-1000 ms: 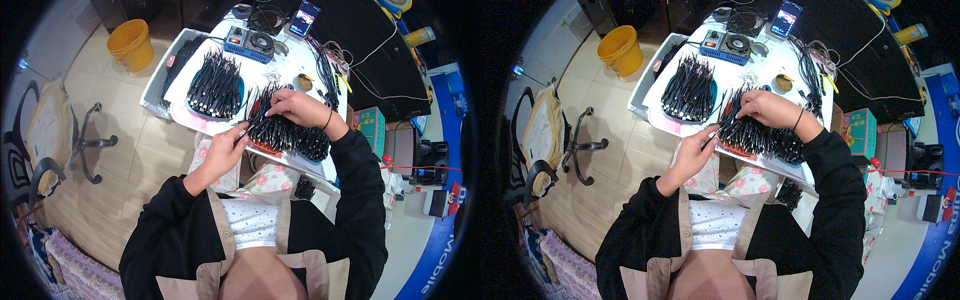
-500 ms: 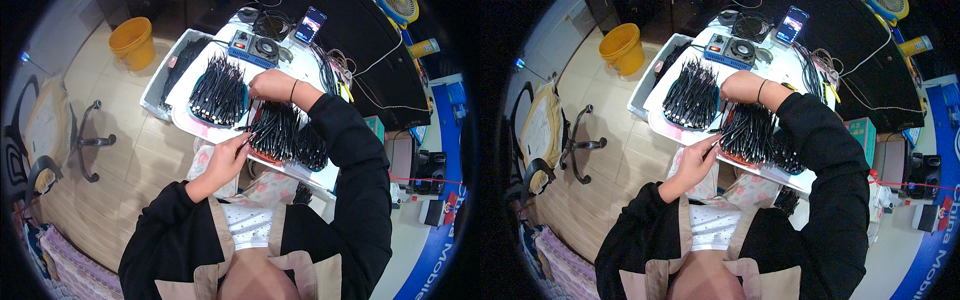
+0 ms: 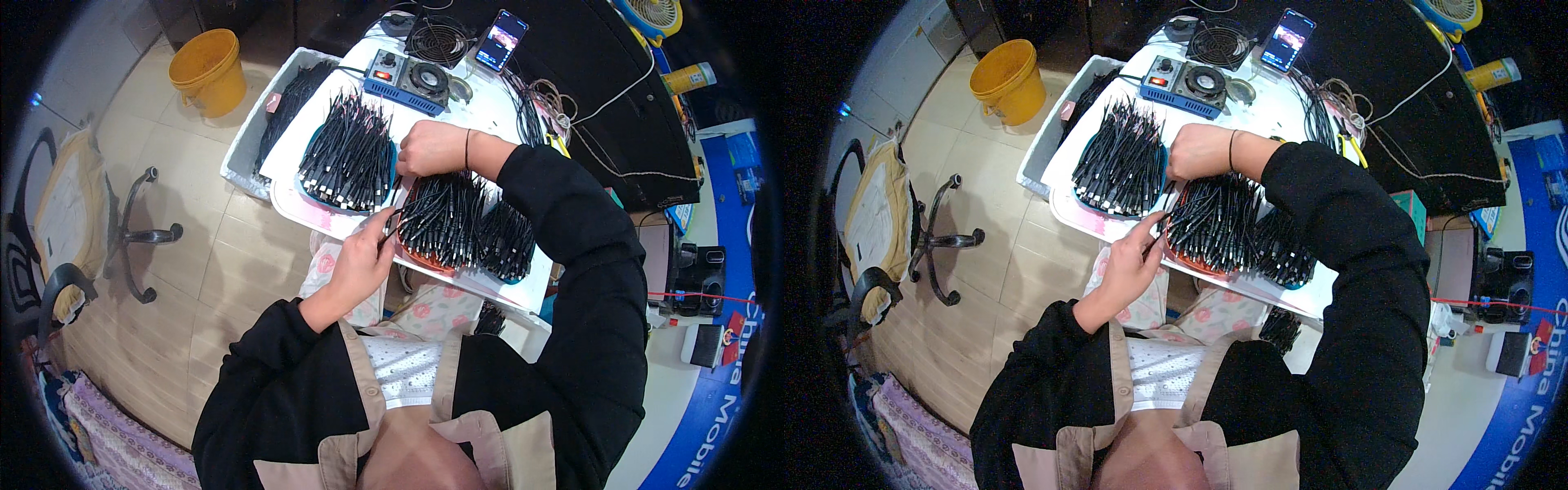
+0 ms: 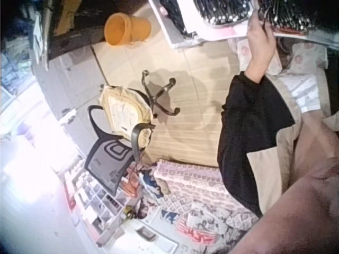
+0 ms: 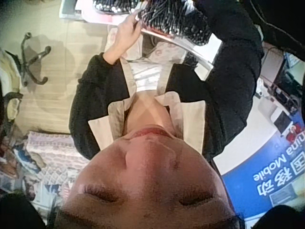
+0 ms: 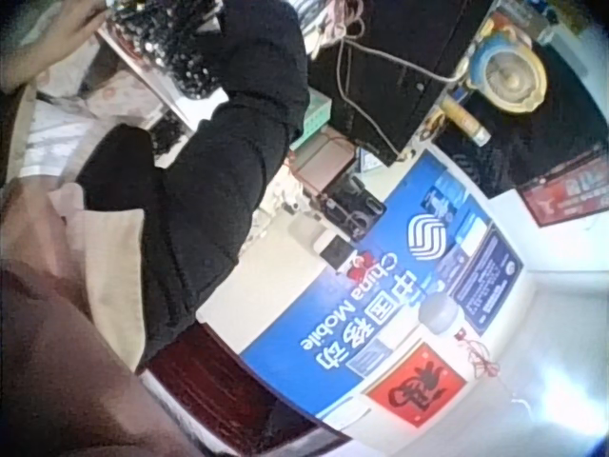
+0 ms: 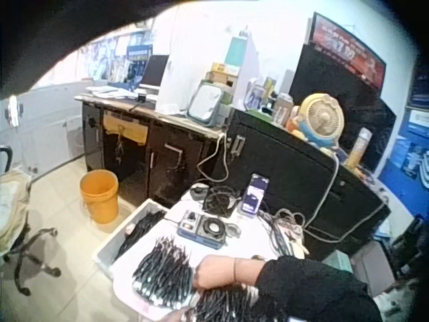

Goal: The person sits on the floor and repeatedly picks up black cables, attaches small white connectors to their ends, and places the finished units into trays on a low table. The person handles the cables one at a time, using both hands to fit the connectors.

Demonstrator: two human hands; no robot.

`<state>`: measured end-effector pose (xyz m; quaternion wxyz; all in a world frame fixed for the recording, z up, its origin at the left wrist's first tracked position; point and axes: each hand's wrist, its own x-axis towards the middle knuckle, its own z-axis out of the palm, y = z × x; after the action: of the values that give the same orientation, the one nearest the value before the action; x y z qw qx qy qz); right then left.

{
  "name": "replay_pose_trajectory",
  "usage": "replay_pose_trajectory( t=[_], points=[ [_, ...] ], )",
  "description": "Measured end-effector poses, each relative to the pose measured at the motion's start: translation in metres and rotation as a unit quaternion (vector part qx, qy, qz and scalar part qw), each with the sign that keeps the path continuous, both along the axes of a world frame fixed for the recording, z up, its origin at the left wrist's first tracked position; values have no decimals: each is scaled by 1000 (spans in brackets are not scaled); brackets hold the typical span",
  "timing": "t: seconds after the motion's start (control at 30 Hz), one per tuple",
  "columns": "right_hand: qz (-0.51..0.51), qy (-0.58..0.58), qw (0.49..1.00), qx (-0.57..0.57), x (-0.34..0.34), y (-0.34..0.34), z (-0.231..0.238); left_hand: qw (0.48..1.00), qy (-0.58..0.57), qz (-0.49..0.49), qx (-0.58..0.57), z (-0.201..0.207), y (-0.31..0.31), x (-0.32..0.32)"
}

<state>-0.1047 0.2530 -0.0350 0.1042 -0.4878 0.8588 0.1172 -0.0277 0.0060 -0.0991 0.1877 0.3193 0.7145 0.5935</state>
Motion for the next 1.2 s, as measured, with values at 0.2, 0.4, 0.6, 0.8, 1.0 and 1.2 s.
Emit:
replay_pose_trajectory(
  t=[0.2, 0.4, 0.6, 0.8, 1.0, 1.2],
  points=[
    [26, 18, 999, 10, 0, 0, 1, 999, -39, 10, -9, 5, 3, 1],
    [39, 30, 999, 0, 3, 3, -3, 988, -145, -6, 54, 4, 3, 11],
    [67, 46, 997, 1, 0, 4, -11, 940, -323, -76, 78, 9, -1, 8],
    [98, 38, 994, 11, -2, 2, -8, 916, -373, -119, 88, 19, -8, 8],
    [110, 56, 992, 14, -5, 4, 10, 924, -350, -119, 96, 13, -8, 9],
    [19, 119, 993, 0, 8, 25, 50, 936, -328, -111, 68, 9, -7, 8]
  ],
)
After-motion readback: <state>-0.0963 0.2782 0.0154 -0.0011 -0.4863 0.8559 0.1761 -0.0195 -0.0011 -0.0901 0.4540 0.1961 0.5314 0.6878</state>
